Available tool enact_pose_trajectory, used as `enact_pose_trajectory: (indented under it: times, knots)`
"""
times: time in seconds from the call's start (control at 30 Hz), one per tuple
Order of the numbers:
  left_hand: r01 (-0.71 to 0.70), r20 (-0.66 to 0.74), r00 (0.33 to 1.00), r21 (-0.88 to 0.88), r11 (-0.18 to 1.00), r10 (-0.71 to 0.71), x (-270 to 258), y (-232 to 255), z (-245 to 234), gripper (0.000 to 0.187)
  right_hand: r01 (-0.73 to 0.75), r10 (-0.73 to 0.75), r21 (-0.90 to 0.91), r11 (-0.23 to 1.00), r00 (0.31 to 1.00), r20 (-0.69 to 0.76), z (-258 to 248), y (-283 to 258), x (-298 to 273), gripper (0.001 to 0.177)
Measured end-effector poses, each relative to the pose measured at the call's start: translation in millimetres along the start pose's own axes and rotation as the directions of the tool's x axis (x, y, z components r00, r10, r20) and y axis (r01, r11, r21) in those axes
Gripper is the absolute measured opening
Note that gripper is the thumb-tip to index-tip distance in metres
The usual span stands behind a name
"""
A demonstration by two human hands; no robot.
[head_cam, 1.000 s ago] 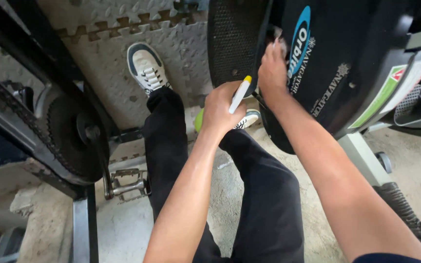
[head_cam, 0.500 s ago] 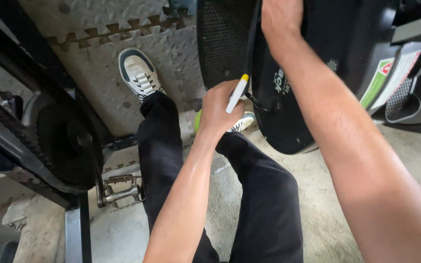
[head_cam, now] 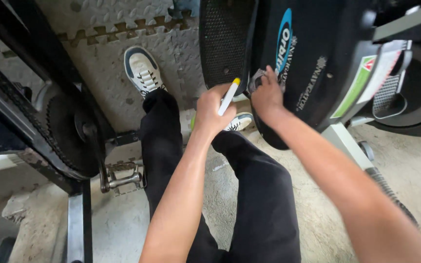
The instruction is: Cleaning gym equipment with a spray bottle and cloth.
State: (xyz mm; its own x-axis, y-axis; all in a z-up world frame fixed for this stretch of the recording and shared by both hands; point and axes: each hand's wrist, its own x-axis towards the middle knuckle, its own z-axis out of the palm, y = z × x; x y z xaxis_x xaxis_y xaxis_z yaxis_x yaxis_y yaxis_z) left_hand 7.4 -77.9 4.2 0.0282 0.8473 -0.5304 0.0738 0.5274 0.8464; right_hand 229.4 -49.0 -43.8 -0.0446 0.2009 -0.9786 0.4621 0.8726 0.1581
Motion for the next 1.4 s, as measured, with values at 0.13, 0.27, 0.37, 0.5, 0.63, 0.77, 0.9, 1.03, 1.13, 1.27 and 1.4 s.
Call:
enact_pose_trajectory:
  times: [0.13, 0.27, 0.37, 0.5, 0.63, 0.77, 0.9, 1.03, 1.13, 1.27, 1.4]
  knots:
    - [0.044, -0.037, 0.998, -0.008, 0.999, -0.044, -19, 10, 0, 0.041, -0.199, 0.138, -0.122, 0.972, 0.913, -0.384, -42, 69, -25, 0.040]
    - [0.101, -0.063, 0.993, 0.022, 0.995, -0.099, -41, 31, -5, 0.037, -0.410, 0.217, -0.133, 0.902, 0.699, -0.681, -74, 104, -65, 0.046]
    - [-0.033, -0.117, 0.993, 0.006, 0.999, 0.033, -55, 48, -5, 0.041, -0.387, 0.221, -0.173, 0.906, 0.779, -0.588, -77, 79, -92, 0.048]
    - [-0.054, -0.128, 0.990, -0.001, 0.999, 0.054, -71, 82, -6, 0.040, -0.301, 0.198, -0.118, 0.946, 0.830, -0.521, -39, 26, -112, 0.046]
    - [-0.024, -0.143, 0.989, 0.002, 1.000, 0.024, -90, 135, -6, 0.042, -0.143, 0.204, 0.414, 0.899, 0.973, -0.106, -64, 9, -156, 0.024]
    - [-0.151, -0.161, 0.975, 0.023, 0.988, 0.153, -110, 180, -6, 0.034, -0.088, 0.346, 0.871, 0.484, 0.933, -0.098, -112, 18, -239, 0.026]
    - [-0.167, -0.129, 0.977, 0.028, 0.986, 0.170, -138, 235, -16, 0.040, -0.020, 0.494, 0.985, 0.171, 0.867, -0.068, -120, 27, -316, 0.025]
    - [-0.227, -0.051, 0.972, 0.055, 0.972, 0.229, -172, 293, -33, 0.040, 0.074, 0.558, 0.997, 0.001, 0.827, -0.062, -124, 44, -398, 0.025]
    - [-0.283, -0.002, 0.959, 0.079, 0.956, 0.284, -197, 337, -45, 0.040, 0.185, 0.579, 0.971, -0.149, 0.813, -0.066, -126, 50, -462, 0.027]
    - [-0.382, 0.049, 0.924, 0.135, 0.914, 0.379, -212, 383, -61, 0.037, 0.457, 0.656, 0.858, -0.235, 0.726, -0.206, -127, 50, -531, 0.031]
    - [-0.436, 0.182, 0.895, 0.178, 0.882, 0.406, -217, 424, -64, 0.038, 0.537, 0.720, 0.798, -0.274, 0.665, -0.200, -117, 49, -585, 0.032]
